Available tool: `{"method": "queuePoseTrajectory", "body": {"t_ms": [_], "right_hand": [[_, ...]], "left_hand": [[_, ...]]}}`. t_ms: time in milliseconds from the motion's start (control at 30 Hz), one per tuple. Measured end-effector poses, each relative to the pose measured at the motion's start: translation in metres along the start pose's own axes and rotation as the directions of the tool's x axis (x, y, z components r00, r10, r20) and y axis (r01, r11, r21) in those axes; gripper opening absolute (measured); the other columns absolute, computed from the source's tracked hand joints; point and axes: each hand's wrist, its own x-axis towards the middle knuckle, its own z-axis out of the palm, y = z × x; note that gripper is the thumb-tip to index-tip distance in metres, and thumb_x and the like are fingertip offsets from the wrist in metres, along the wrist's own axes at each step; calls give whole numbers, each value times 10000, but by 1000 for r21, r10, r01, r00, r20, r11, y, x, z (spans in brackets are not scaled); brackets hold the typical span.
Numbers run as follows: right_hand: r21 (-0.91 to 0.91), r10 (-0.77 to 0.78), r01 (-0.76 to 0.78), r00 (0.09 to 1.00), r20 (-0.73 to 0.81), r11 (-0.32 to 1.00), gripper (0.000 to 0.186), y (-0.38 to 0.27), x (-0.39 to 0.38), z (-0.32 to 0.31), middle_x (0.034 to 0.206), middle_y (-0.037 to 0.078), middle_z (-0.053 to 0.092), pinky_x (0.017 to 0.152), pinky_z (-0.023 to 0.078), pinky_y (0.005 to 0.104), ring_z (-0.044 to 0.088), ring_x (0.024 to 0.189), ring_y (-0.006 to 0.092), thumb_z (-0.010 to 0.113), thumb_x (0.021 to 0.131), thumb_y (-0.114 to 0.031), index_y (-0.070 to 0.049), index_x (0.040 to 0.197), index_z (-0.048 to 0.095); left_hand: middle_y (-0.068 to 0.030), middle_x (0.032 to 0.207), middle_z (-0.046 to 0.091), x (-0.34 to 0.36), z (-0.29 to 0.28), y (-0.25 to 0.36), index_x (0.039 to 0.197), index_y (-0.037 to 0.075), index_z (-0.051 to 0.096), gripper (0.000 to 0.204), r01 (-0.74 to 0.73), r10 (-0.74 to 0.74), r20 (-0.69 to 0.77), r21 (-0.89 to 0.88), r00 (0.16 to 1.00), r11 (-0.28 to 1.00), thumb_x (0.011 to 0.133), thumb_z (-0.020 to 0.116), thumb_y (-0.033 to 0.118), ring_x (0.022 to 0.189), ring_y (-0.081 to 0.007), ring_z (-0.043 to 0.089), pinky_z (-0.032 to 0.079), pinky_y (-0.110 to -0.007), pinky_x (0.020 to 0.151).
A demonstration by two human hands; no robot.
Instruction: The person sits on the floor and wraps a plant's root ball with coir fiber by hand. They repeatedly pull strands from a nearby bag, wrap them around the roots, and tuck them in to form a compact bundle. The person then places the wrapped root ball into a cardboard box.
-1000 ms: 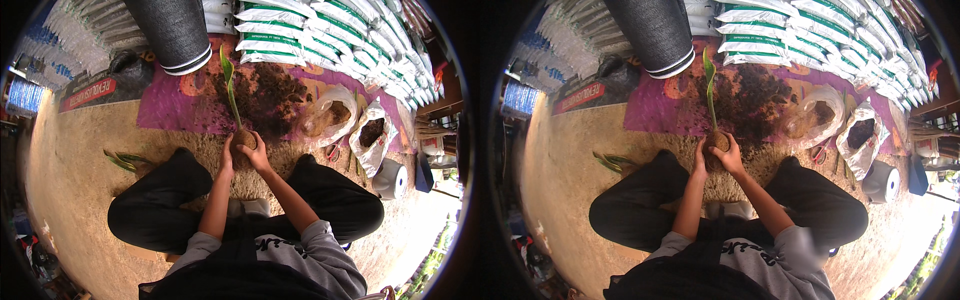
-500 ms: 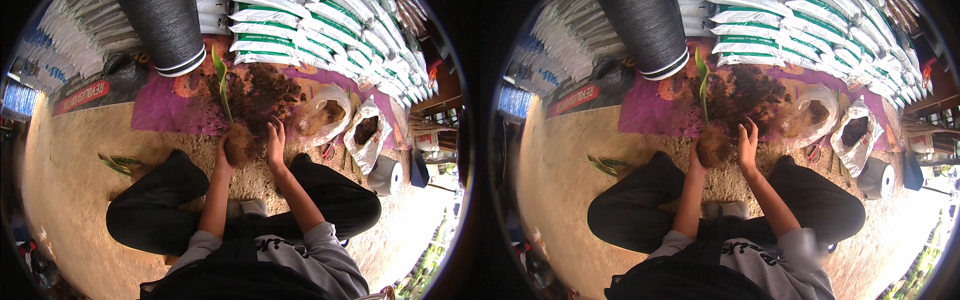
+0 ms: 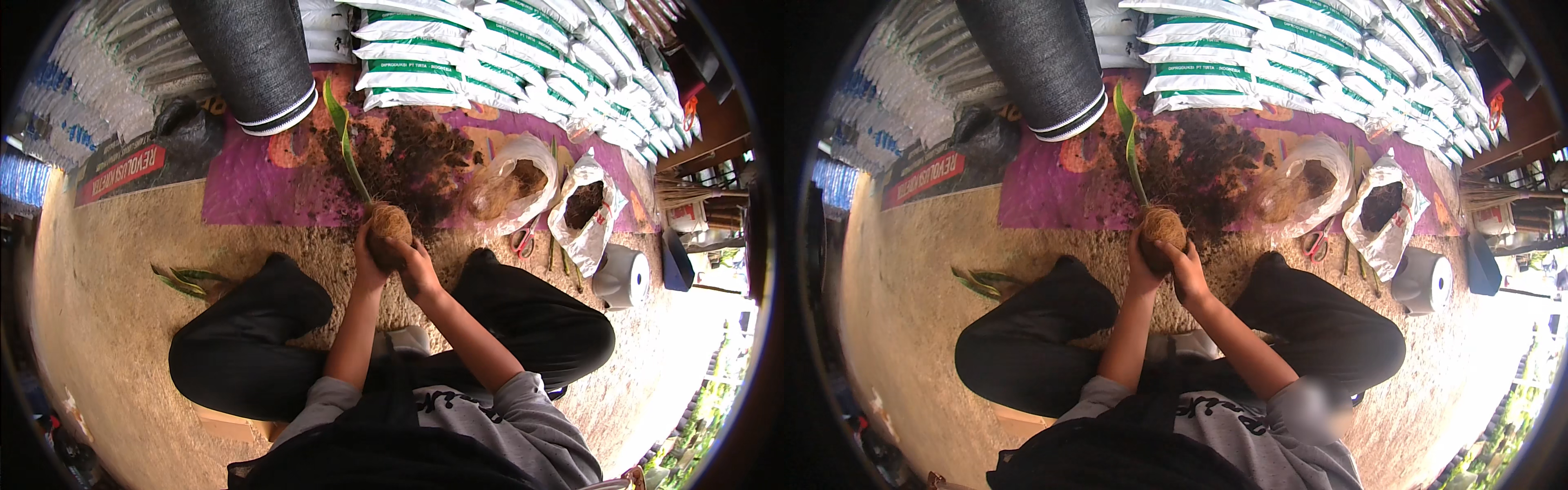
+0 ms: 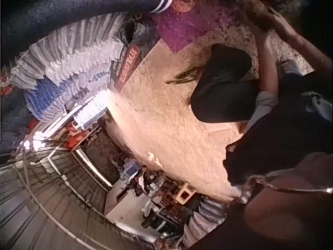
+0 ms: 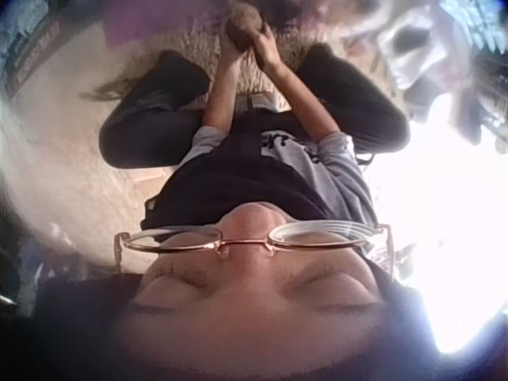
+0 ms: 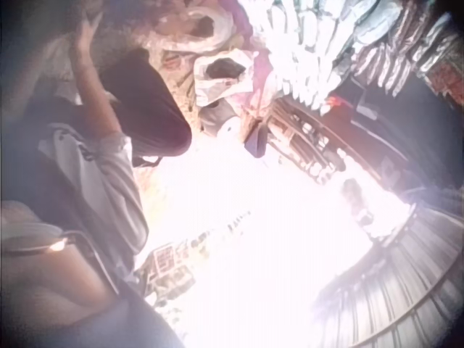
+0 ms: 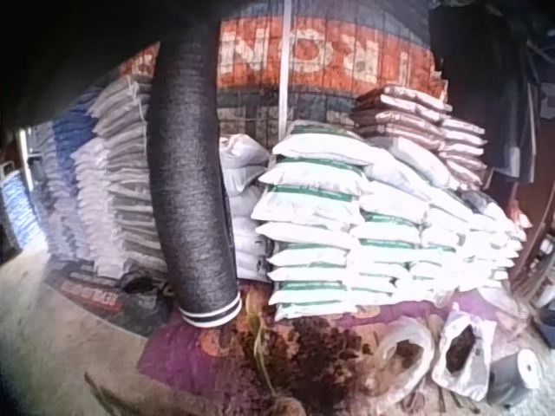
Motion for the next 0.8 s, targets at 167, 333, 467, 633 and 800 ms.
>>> {"method": "queuePoseTrajectory", "body": {"t_ms": [167, 333, 467, 633, 800], "right_hand": [[54, 133, -137, 989, 67, 989, 499, -6, 0, -6, 1177, 117, 512, 950, 387, 310, 502, 1091, 207, 632, 827, -167, 44, 1221, 411], [-309, 300, -260, 950, 88, 915, 637, -52, 2, -23, 1151, 131, 520, 885, 429, 329, 509, 1068, 215, 695, 780, -289, 28, 1247, 399], [-724, -354, 418, 901, 251, 550, 843, -34, 6, -30, 1182, 177, 477, 908, 418, 364, 485, 1097, 269, 798, 647, -336, 20, 1277, 367], [-812, -266, 503, 860, 436, 295, 980, -29, 4, -24, 1307, 201, 349, 972, 382, 396, 443, 1147, 308, 837, 577, -350, -10, 1329, 309], [-791, -296, 324, 936, 189, 520, 891, -69, 48, -60, 1293, 195, 375, 971, 372, 450, 395, 1184, 346, 797, 627, -382, -44, 1318, 349]], "left_hand": [[-108, 1095, 572, 0, 0, 4, 1169, 72, 513, 481, -27, 31, -44, 90, 999, 996, 881, 386, 436, 993, -250, 575, 494, -411, 835], [-117, 1086, 573, 4, -1, 17, 1167, 62, 511, 468, -68, 69, -49, 7, 996, 998, 884, 390, 415, 986, -255, 578, 511, -441, 814], [-127, 1085, 575, 7, -3, 15, 1162, 53, 513, 466, -125, 124, 13, 41, 992, 991, 881, 406, 409, 983, -266, 580, 509, -449, 818], [-127, 1043, 591, -2, 2, 14, 1125, 46, 534, 397, -81, 82, 5, -50, 997, 995, 877, 441, 343, 918, -257, 601, 527, -429, 777], [-146, 998, 602, 3, -7, 17, 1101, 40, 548, 341, -104, 118, 134, -102, 984, 989, 891, 444, 287, 864, -265, 616, 542, -428, 736]]}}
